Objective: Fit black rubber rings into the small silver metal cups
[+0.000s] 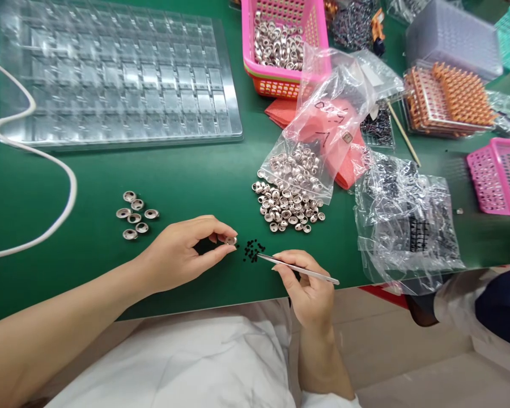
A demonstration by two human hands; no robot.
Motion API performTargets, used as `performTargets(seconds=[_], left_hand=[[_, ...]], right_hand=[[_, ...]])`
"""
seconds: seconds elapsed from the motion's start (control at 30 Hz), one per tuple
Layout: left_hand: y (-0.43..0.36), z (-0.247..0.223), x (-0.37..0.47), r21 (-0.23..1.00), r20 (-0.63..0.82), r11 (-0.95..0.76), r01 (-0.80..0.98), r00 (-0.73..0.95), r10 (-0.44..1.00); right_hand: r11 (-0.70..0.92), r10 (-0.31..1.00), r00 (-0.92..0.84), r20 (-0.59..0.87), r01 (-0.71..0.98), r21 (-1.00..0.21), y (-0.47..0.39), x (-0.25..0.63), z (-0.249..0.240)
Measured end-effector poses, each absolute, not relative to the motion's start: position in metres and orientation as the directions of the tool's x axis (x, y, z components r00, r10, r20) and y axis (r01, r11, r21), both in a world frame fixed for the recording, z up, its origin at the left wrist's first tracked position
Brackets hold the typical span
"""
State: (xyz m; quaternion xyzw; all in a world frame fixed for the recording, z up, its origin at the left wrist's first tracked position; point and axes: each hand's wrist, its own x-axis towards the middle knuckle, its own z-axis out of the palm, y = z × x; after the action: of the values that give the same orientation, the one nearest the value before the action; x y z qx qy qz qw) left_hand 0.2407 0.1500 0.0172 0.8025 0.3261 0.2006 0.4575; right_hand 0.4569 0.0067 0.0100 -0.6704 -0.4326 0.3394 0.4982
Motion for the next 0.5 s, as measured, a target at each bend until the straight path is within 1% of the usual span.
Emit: performTargets(seconds=[0.2, 0.5], left_hand=[[0.1508, 0.0174, 0.2408, 0.867, 0.038, -0.377, 0.326, 0.711, 0.702], [0.1508, 0.0177, 0.2409, 0.864, 0.048, -0.386, 0.324, 0.710, 0.702]], right_hand=[[-0.145, 0.907, 0.422, 0.000, 0.311, -0.939, 0.0085, 0.4531, 0.0096], [-0.094, 0.927, 0.373, 0.032, 0.316, -0.944, 0.0089, 0.4541, 0.0063]])
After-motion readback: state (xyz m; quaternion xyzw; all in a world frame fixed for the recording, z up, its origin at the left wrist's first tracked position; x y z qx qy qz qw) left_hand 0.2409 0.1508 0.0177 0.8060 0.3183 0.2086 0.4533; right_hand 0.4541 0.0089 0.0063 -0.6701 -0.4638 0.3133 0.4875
